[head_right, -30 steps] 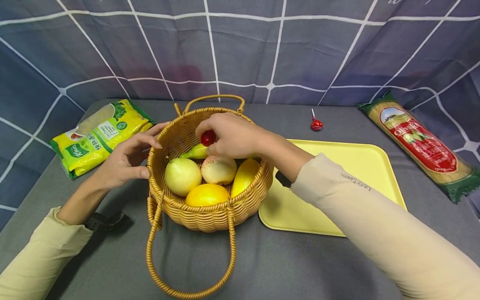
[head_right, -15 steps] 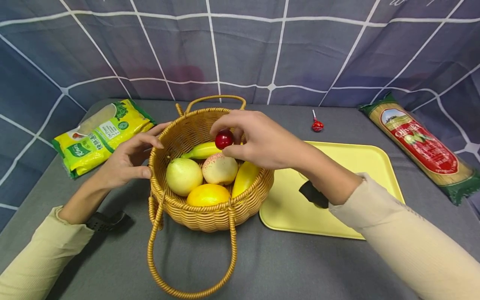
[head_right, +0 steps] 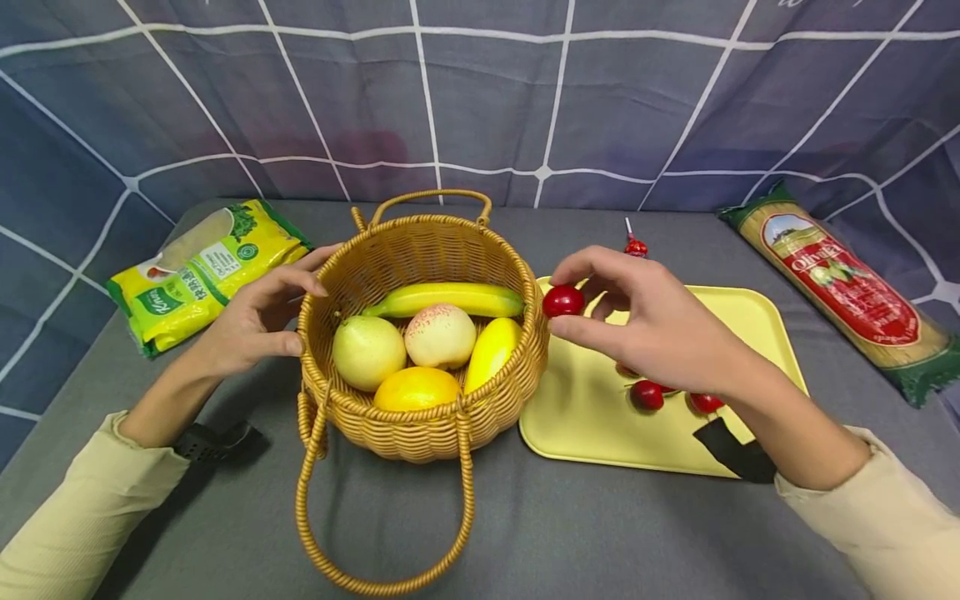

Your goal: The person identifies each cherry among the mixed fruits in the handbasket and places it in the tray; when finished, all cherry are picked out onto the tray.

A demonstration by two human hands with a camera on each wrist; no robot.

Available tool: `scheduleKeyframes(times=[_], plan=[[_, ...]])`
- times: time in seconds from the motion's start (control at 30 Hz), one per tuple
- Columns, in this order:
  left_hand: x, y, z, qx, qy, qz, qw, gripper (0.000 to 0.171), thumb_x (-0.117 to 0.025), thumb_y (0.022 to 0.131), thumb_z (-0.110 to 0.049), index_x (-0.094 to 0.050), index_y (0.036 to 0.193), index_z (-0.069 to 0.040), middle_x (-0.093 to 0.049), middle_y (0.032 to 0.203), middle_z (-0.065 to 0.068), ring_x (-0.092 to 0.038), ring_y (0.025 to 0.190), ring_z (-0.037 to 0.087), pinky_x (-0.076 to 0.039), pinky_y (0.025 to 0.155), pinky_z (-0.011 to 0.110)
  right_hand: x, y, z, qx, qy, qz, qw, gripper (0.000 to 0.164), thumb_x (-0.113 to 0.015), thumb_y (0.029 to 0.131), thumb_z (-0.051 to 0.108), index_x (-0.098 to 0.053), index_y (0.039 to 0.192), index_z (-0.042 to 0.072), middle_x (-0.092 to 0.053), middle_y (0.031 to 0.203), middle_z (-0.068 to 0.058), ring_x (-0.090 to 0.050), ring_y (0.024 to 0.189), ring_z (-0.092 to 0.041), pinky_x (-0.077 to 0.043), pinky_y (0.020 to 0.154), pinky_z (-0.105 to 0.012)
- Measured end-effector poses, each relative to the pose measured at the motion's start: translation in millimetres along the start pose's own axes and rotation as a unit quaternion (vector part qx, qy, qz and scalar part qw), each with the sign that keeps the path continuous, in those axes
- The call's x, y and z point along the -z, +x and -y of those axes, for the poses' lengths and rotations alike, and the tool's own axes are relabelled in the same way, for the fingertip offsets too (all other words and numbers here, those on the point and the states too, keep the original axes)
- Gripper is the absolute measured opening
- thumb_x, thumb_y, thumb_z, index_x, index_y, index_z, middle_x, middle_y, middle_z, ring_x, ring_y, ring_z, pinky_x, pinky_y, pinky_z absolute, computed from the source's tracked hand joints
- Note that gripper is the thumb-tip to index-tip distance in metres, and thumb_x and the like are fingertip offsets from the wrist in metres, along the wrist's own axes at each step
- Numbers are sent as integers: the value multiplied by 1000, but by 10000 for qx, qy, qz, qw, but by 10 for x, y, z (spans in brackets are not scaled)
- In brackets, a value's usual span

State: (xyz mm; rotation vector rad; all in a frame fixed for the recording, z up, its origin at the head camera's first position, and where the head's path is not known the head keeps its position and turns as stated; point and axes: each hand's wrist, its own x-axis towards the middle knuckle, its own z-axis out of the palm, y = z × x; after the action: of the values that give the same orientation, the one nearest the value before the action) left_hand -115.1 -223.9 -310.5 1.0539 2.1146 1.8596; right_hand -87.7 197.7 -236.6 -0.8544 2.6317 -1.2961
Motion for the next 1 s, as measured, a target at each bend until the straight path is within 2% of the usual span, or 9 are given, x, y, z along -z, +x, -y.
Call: scheduleKeyframes(times=[0.23, 0.37, 0.47, 0.53, 0.63, 0.77, 0.87, 0.9, 1.0], plan=[[-2, 9, 6, -1, -13, 27, 10000, 56, -81, 84, -28, -51, 116, 5, -27, 159, 14, -29, 143, 34, -34, 111, 40, 167, -412, -359, -783, 152, -737, 9941, 34, -70, 87, -5, -63, 118, 8, -66, 103, -5, -65, 85, -13, -51, 73, -15], [2, 6, 8, -21, -39, 29, 10000, 55, -81, 83, -28, -52, 116, 5, -27, 159, 15, -29, 143, 35, -34, 111, 40, 233, -622, -553, -1459, -175, -894, 9851, 34, -69, 91, 2, -61, 124, 10, -66, 107, 0, -65, 88, -7, -48, 75, -11], [6, -2, 17, -44, -67, 41, 10000, 55, -81, 84, -29, -52, 116, 4, -27, 159, 15, -28, 143, 35, -35, 111, 38, 287, -757, -730, -1914, -602, -745, 9768, 35, -68, 94, 13, -59, 128, 10, -63, 108, 8, -63, 87, -1, -44, 72, -9], [8, -8, 23, -48, -90, 59, 9999, 55, -81, 84, -30, -53, 117, 4, -26, 159, 16, -28, 143, 35, -35, 110, 37, 319, -840, -850, -2135, -806, -573, 9719, 37, -67, 96, 19, -58, 130, 8, -61, 111, 9, -60, 88, 4, -43, 69, -10], [8, -11, 24, -44, -126, 83, 9999, 54, -80, 84, -30, -53, 117, 3, -26, 159, 16, -28, 144, 35, -36, 110, 37, 359, -941, -1012, -2410, -1007, -291, 9649, 40, -65, 97, 25, -58, 130, 4, -61, 119, -2, -53, 90, 10, -43, 65, -14], [5, -2, 10, -32, -132, 45, 9999, 55, -81, 84, -30, -53, 116, 4, -26, 159, 15, -28, 144, 34, -35, 110, 37, 392, -1040, -1175, -2686, -1142, 6, 9564, 42, -62, 99, 28, -58, 131, 1, -61, 123, -23, -54, 91, 5, -45, 63, -21], [8, 1, 6, -10, -103, 32, 9999, 56, -81, 83, -30, -52, 117, 4, -26, 159, 15, -28, 143, 34, -35, 110, 37, 398, -1095, -1270, -2753, -1035, 175, 9556, 45, -59, 100, 27, -56, 133, -3, -60, 125, -28, -58, 88, 2, -46, 64, -20], [9, 0, 7, 0, -94, 35, 9999, 56, -81, 84, -31, -52, 117, 4, -26, 159, 15, -28, 143, 34, -35, 110, 36, 398, -1112, -1301, -2744, -1000, 191, 9562, 45, -59, 100, 26, -55, 133, -4, -59, 125, -29, -57, 85, 7, -46, 64, -17], [10, 3, 15, 13, -66, 59, 10000, 56, -80, 84, -30, -52, 117, 4, -26, 159, 14, -29, 143, 34, -36, 110, 37, 384, -1147, -1370, -2697, -1033, 205, 9572, 45, -60, 100, 26, -55, 133, -4, -58, 126, -29, -53, 86, 11, -44, 65, -13]])
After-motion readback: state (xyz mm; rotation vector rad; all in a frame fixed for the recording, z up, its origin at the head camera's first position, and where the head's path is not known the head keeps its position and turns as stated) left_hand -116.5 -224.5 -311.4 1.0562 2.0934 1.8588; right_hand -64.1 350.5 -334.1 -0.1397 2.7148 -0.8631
